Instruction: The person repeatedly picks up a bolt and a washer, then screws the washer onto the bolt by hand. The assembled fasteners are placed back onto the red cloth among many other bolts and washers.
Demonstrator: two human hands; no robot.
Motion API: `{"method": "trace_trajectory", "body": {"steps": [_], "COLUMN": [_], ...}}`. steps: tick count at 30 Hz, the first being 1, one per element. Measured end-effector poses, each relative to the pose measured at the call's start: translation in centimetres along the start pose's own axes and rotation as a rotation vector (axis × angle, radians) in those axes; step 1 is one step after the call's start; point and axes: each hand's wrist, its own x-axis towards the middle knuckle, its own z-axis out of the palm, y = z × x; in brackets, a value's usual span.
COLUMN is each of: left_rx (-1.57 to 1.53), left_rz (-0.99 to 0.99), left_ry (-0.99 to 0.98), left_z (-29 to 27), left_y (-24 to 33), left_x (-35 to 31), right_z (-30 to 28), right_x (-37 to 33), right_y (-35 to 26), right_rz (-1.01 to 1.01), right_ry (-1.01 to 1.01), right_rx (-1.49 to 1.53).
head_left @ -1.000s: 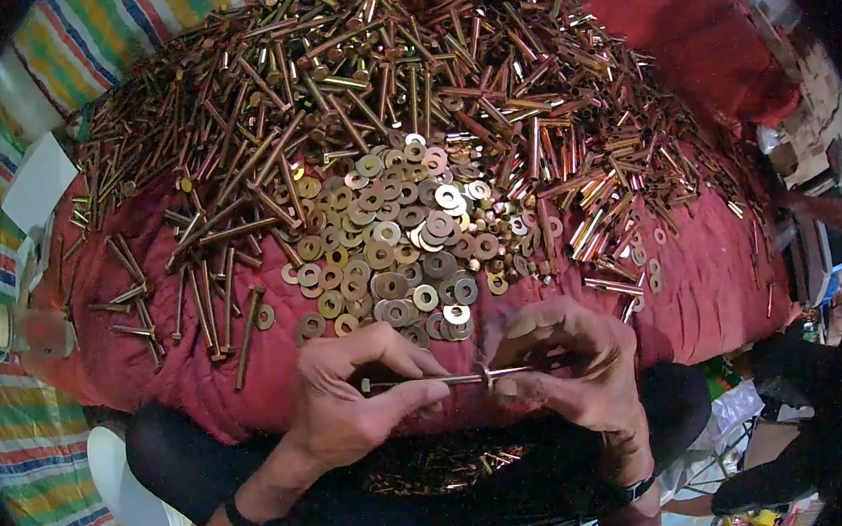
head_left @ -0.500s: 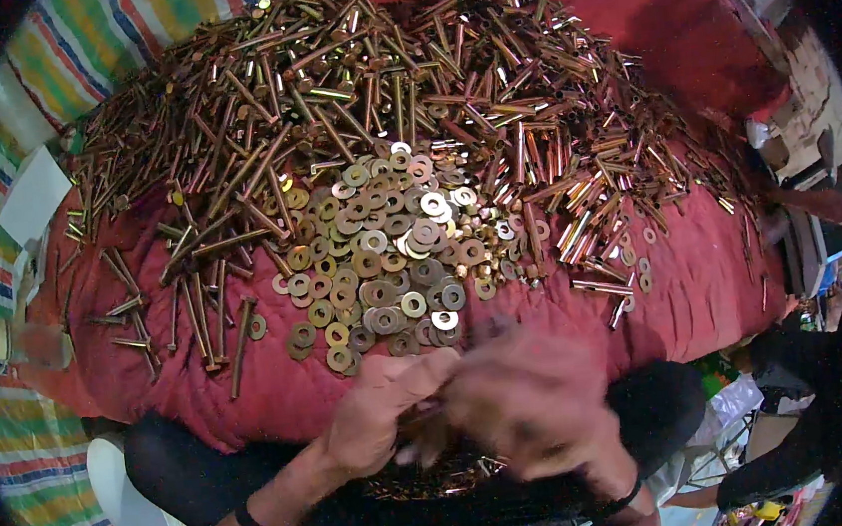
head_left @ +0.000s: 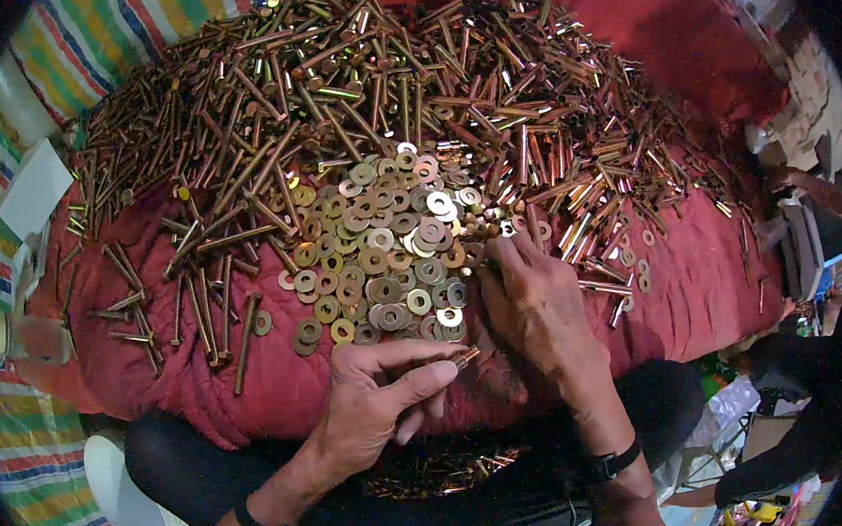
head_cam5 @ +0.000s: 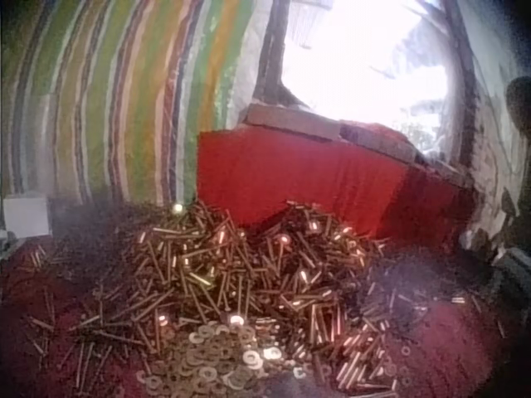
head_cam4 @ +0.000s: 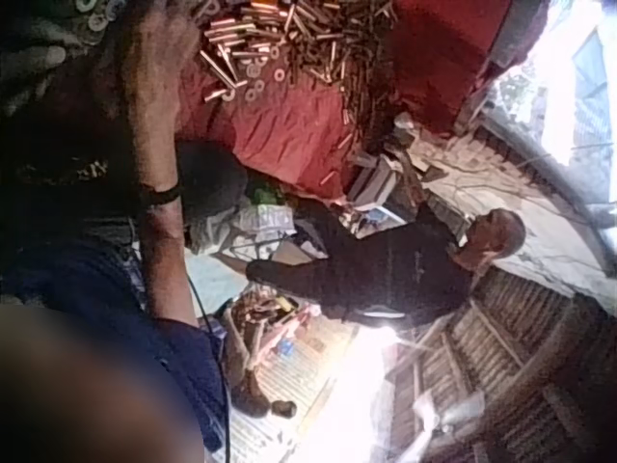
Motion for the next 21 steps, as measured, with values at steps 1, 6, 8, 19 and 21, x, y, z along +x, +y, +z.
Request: {"method": "trace_trajectory", "body": {"steps": [1,6,8,19,21], "left_rx": [0.017,0.026,0.049,0.205,0.165], "left_rz": [-0.009,0.001,0.01,0.019,0.043], "left_ry": [0.022,0.071,0.093,0.125,0.079], "left_z": [0.0,-0.3,-0.4,-0.8,-1.2], "left_y": [0.1,0.9,1.1,1.4,1.6], "left_x": [-0.1,-0.3,-0.2,0.0,-0.1], "right_z": [-0.1,-1.0,-1.4,-5.1,-5.8], "right_x": [-0.1,-2.0,-2.7,-3.0,-3.3], "right_y": [0.1,0.1,0.4,-2.4,-3.3], "right_rz": [-0.014,-0.087,-0.095,0.43,0.466], "right_ry": [-0.026,-0.038,-0.07,-0.13,-0.18], "right_rx": [0.004,-0.063,-0.099,0.861,1.051]}}
